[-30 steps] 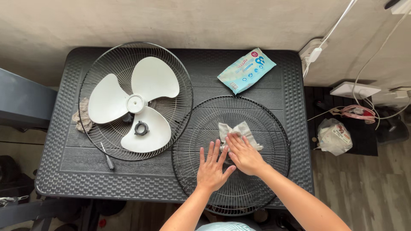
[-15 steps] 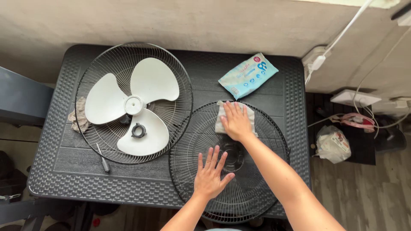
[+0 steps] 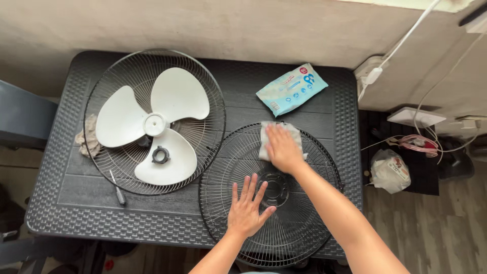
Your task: The person wipes the front grille of a disassembled electric fan with a cloth, then reattaches the grille to the fan stand. The fan blades and rear grille remain on the table.
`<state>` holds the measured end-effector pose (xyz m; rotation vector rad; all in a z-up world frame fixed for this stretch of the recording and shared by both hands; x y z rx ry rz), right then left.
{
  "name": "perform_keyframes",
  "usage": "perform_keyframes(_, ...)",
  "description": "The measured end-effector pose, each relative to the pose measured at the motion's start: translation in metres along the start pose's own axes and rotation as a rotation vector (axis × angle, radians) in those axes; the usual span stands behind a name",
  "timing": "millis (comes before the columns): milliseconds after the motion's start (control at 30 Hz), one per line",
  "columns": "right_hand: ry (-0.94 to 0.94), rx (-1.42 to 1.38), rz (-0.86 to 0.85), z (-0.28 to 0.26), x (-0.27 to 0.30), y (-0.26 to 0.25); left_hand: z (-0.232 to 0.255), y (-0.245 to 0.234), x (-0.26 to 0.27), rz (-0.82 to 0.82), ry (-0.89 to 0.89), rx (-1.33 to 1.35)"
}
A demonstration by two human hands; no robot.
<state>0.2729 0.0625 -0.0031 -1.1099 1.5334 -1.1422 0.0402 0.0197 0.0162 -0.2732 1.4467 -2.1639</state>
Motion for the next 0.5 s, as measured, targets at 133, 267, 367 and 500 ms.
perform_keyframes(133, -0.041, 0.027, -0.033, -0.024, 0.040, -0.012, 0.000, -0.001, 0.002, 0.026, -0.003, 0.016)
perform_keyframes(267, -0.037, -0.003, -0.145, -0.041, 0.090, -0.027, 0.000, -0.001, 0.001, 0.008, -0.001, 0.006)
perform_keyframes(367, 0.090, 0.007, -0.172, -0.047, 0.124, -0.034, 0.002, 0.000, 0.002, 0.009, 0.000, 0.007)
perform_keyframes(500, 0.307, 0.031, -0.040, -0.026, 0.137, -0.037, 0.001, 0.003, 0.002, -0.011, -0.002, -0.019)
Point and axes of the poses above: each hand's wrist, its own x-axis away from the middle knuckle, its own y-axis out of the palm, z = x × y, the point moved 4 cm from there along -x, towards the middle knuckle, and after that the axes turned 7 degrees about x, right-handed, at the moved point
